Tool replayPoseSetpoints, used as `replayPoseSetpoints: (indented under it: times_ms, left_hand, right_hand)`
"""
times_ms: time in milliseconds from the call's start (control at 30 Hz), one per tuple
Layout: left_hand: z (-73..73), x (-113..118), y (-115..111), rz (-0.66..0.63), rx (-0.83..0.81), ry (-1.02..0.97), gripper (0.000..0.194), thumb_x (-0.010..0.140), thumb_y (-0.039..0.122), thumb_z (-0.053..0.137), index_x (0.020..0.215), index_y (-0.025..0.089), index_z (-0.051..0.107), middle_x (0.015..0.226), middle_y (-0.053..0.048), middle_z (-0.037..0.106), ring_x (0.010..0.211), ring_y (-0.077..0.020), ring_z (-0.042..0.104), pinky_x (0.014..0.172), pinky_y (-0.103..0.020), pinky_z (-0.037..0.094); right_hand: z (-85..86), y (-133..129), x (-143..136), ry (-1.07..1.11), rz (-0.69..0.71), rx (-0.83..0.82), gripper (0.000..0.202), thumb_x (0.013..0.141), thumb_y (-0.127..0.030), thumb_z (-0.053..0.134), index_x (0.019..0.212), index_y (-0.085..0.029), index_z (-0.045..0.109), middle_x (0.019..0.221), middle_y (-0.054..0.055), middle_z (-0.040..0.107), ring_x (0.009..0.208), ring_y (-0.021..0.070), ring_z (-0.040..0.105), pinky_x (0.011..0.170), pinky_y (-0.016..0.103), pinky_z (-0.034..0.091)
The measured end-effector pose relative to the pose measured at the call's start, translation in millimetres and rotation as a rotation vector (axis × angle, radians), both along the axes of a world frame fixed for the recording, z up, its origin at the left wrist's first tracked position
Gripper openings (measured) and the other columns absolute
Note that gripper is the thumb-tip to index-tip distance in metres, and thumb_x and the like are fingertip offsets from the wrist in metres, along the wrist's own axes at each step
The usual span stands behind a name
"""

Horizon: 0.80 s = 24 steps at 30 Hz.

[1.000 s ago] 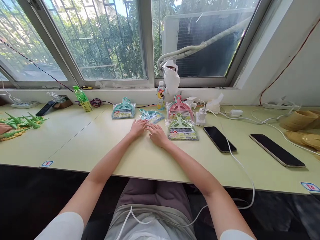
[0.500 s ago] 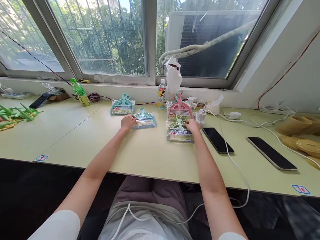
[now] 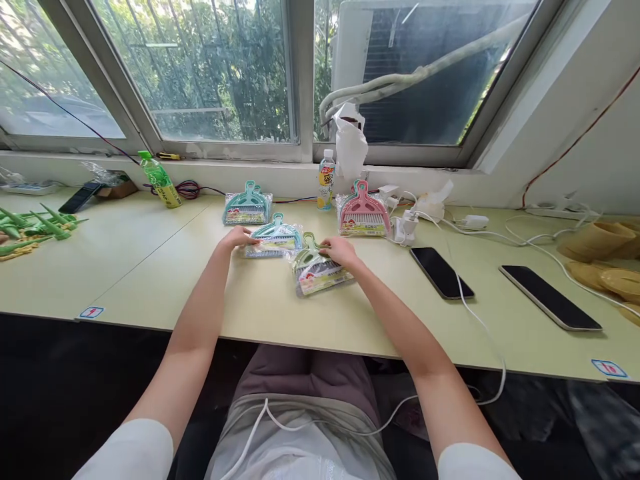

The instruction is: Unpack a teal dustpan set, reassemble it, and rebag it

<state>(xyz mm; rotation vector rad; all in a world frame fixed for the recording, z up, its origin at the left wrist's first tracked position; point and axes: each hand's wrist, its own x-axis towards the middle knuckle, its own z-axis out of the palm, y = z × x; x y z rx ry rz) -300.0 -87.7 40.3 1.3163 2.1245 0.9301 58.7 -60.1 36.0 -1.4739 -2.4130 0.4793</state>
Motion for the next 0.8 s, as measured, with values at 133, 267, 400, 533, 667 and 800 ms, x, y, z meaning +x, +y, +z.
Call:
replayPoseSetpoints:
  times_ms: [133,267,400,533,667,800]
  left_hand:
    - [5.4,-25,-11,0.058,-0.059,-0.093,0.035,0.054,0.033,0.088,0.059,0.018,0.056,0.051,0.002,0.051,0.058,-0.0162,0.050,0.056,-0.026,0.031]
    - [-0.5,-35,-16,0.129,-0.039,-0.259,0.028,0.066,0.024,0.078,0.055,0.017,0.053,0.053,0.000,0.054,0.055,-0.0131,0.046,0.056,-0.025,0.031]
    - [-8.5,-37,-19,0.167,0.035,-0.320,0.023,0.070,0.024,0.073,0.058,0.017,0.054,0.054,0.001,0.054,0.054,-0.0130,0.048,0.055,-0.025,0.035]
    - [-15.0,-42,-18,0.212,0.090,-0.426,0.014,0.069,0.021,0.070,0.064,0.016,0.057,0.056,0.000,0.056,0.056,-0.0153,0.054,0.055,-0.025,0.041]
    - [-19.9,-46,-14,0.282,0.147,-0.543,0.007,0.072,0.018,0.065,0.070,0.017,0.058,0.059,-0.001,0.057,0.058,-0.0166,0.057,0.055,-0.027,0.047]
    - [-20.8,-47,-14,0.290,0.226,-0.624,0.005,0.076,0.015,0.063,0.078,0.015,0.059,0.070,-0.003,0.063,0.069,-0.0179,0.064,0.064,-0.029,0.054]
  right_hand:
    - [0.9,8,-36,-0.078,-0.038,0.113,0.031,0.094,-0.032,0.055,0.120,-0.021,0.068,0.124,0.009,0.068,0.115,0.0245,0.060,0.086,0.030,0.045]
    - [7.9,35,-63,-0.168,-0.099,0.118,0.031,0.096,-0.028,0.051,0.122,-0.016,0.064,0.125,0.015,0.064,0.116,0.0260,0.057,0.086,0.031,0.045]
    - [16.9,44,-84,-0.183,-0.246,0.280,0.038,0.096,-0.022,0.046,0.131,-0.010,0.053,0.135,0.022,0.053,0.125,0.0305,0.047,0.095,0.039,0.042]
    - [14.9,14,-92,-0.097,-0.058,0.366,0.037,0.098,-0.028,0.040,0.130,-0.017,0.054,0.134,0.017,0.057,0.123,0.0297,0.048,0.100,0.044,0.039]
    - [-5.7,-31,-83,-0.139,0.188,0.356,0.043,0.097,-0.040,0.041,0.131,-0.019,0.055,0.132,0.016,0.060,0.123,0.0329,0.050,0.101,0.049,0.038]
    - [-25.3,-42,-76,-0.158,0.226,0.386,0.044,0.096,-0.028,0.038,0.138,-0.021,0.050,0.143,0.015,0.053,0.128,0.0334,0.047,0.104,0.054,0.035]
